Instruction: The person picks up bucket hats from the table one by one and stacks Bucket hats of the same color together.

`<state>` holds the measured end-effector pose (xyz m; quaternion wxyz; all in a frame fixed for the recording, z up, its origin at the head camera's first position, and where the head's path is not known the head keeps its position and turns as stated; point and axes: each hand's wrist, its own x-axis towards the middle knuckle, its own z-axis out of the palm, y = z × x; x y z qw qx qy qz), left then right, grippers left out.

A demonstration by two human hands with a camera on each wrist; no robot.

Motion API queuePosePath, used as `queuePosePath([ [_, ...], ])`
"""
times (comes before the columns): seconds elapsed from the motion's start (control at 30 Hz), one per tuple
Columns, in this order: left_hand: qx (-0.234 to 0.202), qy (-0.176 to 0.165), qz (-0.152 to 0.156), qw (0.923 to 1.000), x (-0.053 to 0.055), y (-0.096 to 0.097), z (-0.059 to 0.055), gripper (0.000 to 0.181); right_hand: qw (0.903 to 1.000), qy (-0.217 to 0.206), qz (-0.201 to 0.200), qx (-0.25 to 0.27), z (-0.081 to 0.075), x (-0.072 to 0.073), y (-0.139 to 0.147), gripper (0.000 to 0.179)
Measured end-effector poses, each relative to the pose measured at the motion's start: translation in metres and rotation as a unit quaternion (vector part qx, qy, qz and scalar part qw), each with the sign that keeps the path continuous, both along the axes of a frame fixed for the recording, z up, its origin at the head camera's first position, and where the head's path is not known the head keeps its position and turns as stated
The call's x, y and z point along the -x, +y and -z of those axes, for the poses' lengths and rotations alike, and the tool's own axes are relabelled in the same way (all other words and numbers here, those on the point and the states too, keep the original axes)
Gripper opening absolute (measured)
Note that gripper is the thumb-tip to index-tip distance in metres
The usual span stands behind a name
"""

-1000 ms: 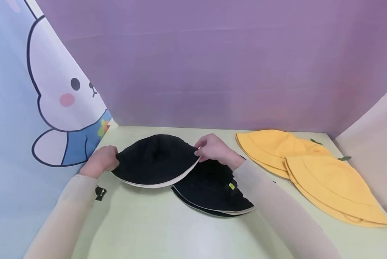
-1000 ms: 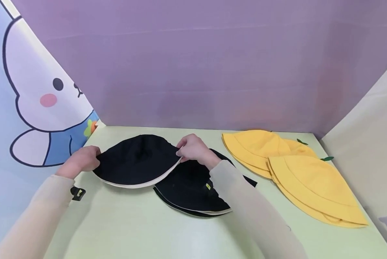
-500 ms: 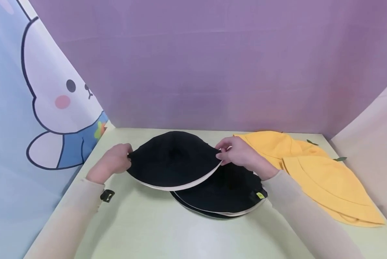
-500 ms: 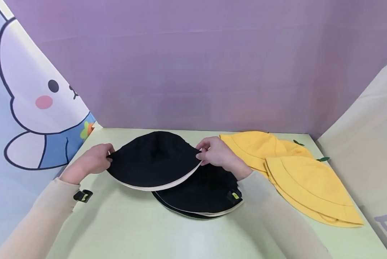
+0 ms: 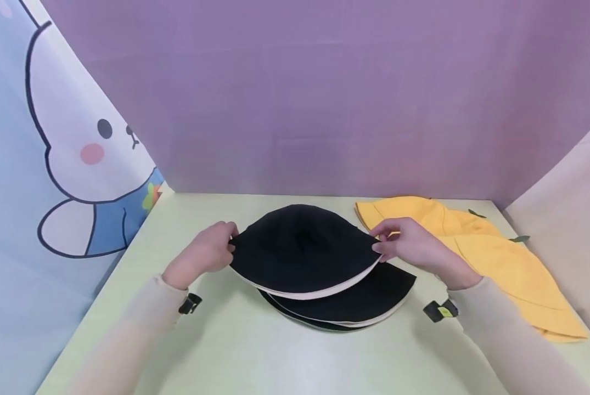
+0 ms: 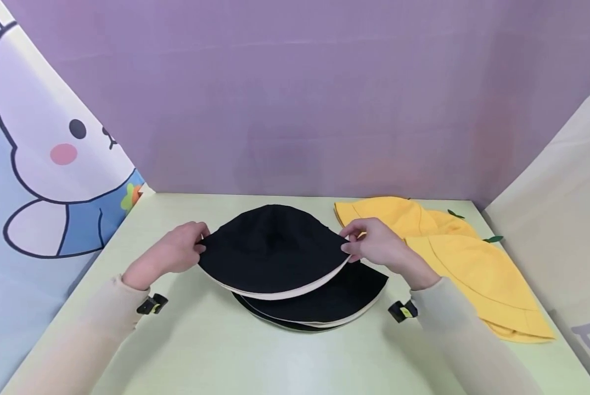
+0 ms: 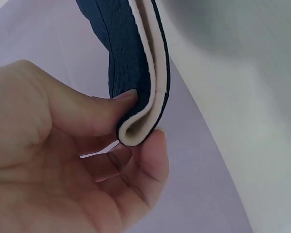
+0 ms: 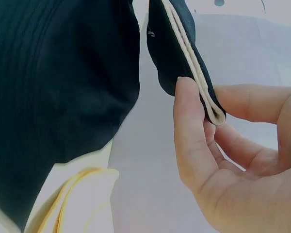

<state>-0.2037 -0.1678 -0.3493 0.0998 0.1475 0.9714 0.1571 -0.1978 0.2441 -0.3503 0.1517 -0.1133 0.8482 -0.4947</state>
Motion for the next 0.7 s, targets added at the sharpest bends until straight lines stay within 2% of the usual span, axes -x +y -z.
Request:
queuePosePath([
  [0.13, -0.021, 0.002, 0.009, 0.9997, -0.005, 0.014, 0.002, 0.026, 0.9998, 0.007, -0.001, -0.018, -0.004, -0.007, 0.018, 0.031],
  [0.43, -0.064, 0.009, 0.048, 0.9968, -0.02, 0.037, 0.006, 0.019, 0.9995, -0.014, -0.014, -0.024, -0.004, -0.015, 0.057, 0.032],
  [0.7, -0.089, -0.008, 0.055, 0.9945, -0.029, 0.056, 0.021, 0.019, 0.9986, -0.034, -0.022, -0.034, 0.006, -0.018, 0.078, 0.031],
])
